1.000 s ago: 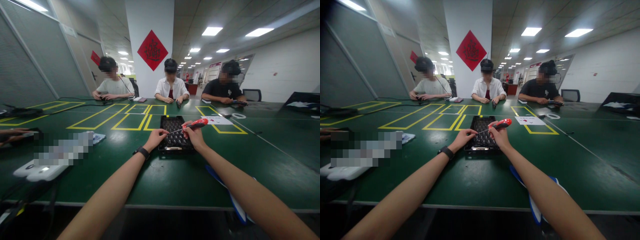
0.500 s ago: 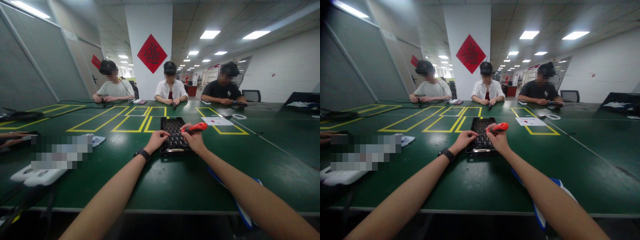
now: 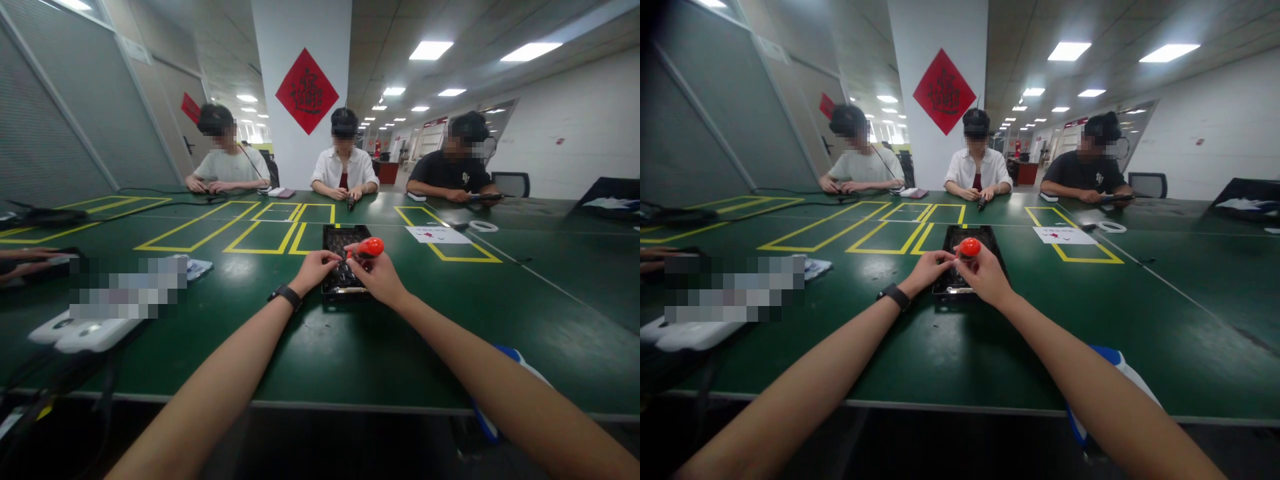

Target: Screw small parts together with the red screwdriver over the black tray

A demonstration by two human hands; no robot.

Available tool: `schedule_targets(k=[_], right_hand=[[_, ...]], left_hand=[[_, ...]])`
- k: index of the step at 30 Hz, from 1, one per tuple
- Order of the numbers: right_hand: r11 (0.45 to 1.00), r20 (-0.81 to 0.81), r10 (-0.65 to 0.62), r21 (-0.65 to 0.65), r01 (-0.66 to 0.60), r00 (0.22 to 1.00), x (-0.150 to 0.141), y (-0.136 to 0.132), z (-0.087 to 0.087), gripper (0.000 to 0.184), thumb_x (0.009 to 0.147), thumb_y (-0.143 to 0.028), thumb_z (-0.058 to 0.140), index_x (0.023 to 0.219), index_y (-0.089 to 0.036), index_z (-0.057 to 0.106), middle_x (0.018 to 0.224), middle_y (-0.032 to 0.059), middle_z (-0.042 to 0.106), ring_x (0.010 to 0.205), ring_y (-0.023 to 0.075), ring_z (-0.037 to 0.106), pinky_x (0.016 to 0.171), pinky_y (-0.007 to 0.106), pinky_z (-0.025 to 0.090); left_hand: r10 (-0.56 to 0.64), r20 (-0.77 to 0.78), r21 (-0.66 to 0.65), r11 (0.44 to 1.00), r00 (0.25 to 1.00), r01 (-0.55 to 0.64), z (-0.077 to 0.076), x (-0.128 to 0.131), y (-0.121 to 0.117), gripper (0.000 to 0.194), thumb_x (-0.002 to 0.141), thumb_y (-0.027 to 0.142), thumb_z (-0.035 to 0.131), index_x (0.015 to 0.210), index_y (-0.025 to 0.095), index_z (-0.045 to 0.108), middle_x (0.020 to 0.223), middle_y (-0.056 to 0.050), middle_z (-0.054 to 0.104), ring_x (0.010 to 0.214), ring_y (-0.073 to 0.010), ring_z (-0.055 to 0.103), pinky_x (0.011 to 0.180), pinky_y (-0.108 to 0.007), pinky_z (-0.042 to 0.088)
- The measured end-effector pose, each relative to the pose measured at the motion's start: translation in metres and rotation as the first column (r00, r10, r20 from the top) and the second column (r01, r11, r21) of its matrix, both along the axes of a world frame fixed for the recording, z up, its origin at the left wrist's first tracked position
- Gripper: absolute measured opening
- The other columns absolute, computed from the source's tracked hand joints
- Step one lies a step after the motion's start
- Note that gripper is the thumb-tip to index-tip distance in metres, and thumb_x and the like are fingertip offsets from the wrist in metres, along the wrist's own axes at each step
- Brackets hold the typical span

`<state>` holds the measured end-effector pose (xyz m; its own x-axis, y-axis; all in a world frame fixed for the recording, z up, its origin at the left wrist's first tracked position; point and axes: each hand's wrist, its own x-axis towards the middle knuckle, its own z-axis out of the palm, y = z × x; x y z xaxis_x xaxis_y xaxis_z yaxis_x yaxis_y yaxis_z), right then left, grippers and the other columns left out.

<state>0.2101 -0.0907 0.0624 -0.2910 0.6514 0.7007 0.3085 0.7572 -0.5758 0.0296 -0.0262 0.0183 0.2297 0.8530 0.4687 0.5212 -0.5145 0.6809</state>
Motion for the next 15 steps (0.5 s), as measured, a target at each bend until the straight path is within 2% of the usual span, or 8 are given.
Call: schedule_targets(k=[3,5,10,15], right_hand=[[0.997,0.013,0.037,0.061,-0.038,0.999,-0.004,-0.004,0.001,0.027,0.08,-0.035,0.054,0.099,-0.016,0.06,0.097,0.0074,0.057,0.085,0.0164,0.055,0.071,0.029,0.046],[0.997,-0.022,0.074,0.036,-0.074,0.997,-0.005,-0.002,-0.002,0.029,0.082,-0.036,0.053,0.101,-0.016,0.059,0.101,0.0082,0.058,0.09,0.0177,0.055,0.075,0.03,0.046],[0.984,-0.153,0.122,-0.113,-0.14,0.981,-0.003,0.008,-0.011,0.035,0.083,-0.041,0.049,0.11,-0.02,0.056,0.098,0.0061,0.062,0.086,0.016,0.058,0.075,0.03,0.048],[0.978,-0.243,0.121,-0.139,-0.158,0.962,-0.002,0.011,-0.013,0.035,0.083,-0.042,0.048,0.109,-0.02,0.053,0.096,0.0054,0.062,0.078,0.0134,0.059,0.07,0.028,0.049]], left_hand=[[-0.014,0.017,-0.002,1.0,1.0,0.014,0.002,0.001,-0.002,0.023,0.075,0.027,0.055,0.088,0.013,0.069,0.087,-0.005,0.07,0.081,-0.0174,0.062,0.078,-0.028,0.046],[-0.024,0.034,-0.012,1.0,0.999,0.024,0.003,0.001,-0.003,0.024,0.075,0.028,0.055,0.089,0.013,0.069,0.089,-0.006,0.07,0.082,-0.0177,0.062,0.079,-0.028,0.046],[-0.028,0.059,-0.023,0.999,0.998,0.03,0.005,0.001,-0.006,0.026,0.075,0.03,0.057,0.091,0.014,0.069,0.089,-0.006,0.07,0.083,-0.0184,0.062,0.08,-0.03,0.046],[-0.019,0.089,-0.047,0.999,0.996,0.024,0.006,0.001,-0.006,0.024,0.073,0.03,0.059,0.089,0.014,0.068,0.087,-0.006,0.07,0.08,-0.017,0.063,0.079,-0.029,0.046]])
